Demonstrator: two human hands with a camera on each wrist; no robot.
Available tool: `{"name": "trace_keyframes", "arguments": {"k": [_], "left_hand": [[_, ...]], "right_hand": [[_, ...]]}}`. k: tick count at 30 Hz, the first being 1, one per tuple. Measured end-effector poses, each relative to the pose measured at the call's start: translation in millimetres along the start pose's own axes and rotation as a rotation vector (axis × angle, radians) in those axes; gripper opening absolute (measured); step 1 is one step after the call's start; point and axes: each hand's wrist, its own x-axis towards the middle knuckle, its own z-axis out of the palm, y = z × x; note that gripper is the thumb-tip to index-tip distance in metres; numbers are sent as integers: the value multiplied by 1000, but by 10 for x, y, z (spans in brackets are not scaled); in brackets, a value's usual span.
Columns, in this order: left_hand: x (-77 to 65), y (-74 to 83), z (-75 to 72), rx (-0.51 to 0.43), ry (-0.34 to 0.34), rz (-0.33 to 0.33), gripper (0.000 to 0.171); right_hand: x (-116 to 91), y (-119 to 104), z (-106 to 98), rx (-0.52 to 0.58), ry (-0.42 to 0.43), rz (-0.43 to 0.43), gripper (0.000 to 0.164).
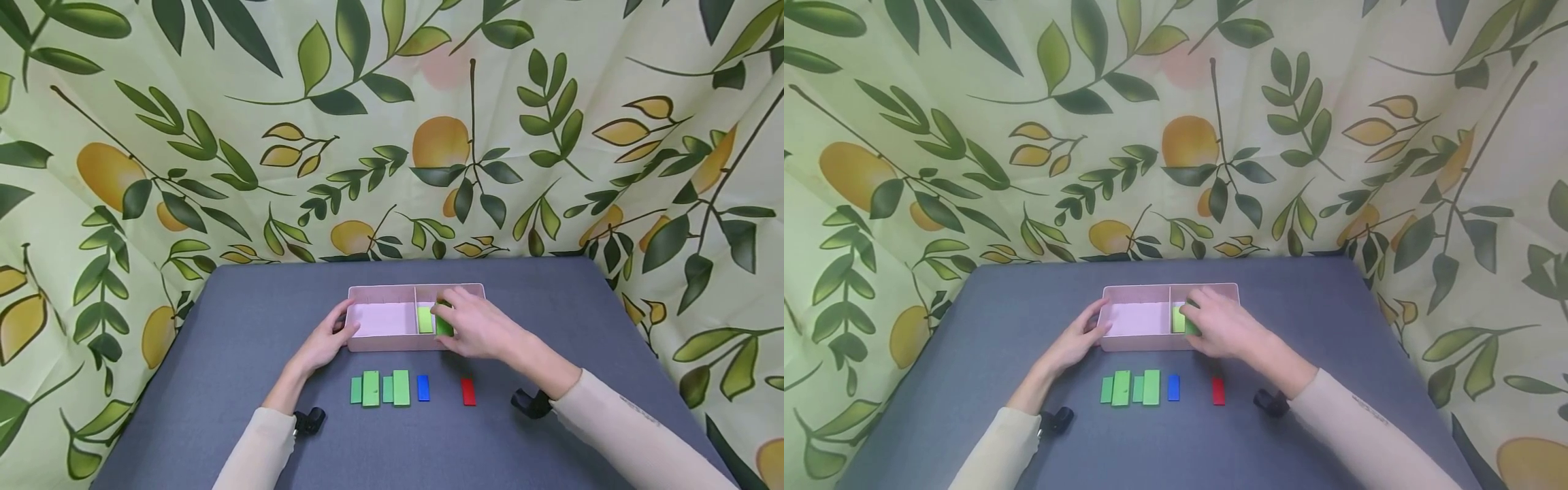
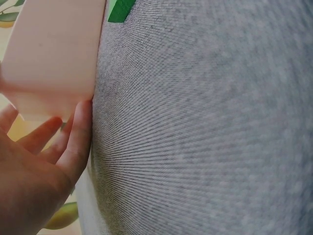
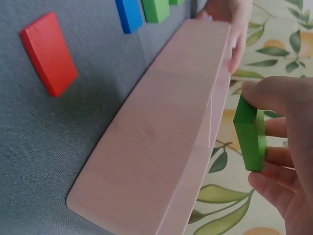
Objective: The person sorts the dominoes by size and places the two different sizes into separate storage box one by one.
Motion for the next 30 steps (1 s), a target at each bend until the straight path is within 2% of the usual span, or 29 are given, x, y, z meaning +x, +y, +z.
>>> {"name": "trace_keyframes", "arguments": {"k": [6,16,21,30], "left_hand": [[2,10,1,-10,6,3,63],[-7,6,10,12,8,0,64],[3,-16,7,16,9,4,64],[3,-24,0,6,5,9,65]], "right_hand": [[66,115,56,-2,-8,55,39],[148,229,224,34,-117,153,48],[192,288,323,57,-148,166,47],[269,402,477,79,-253,155,41]]}}
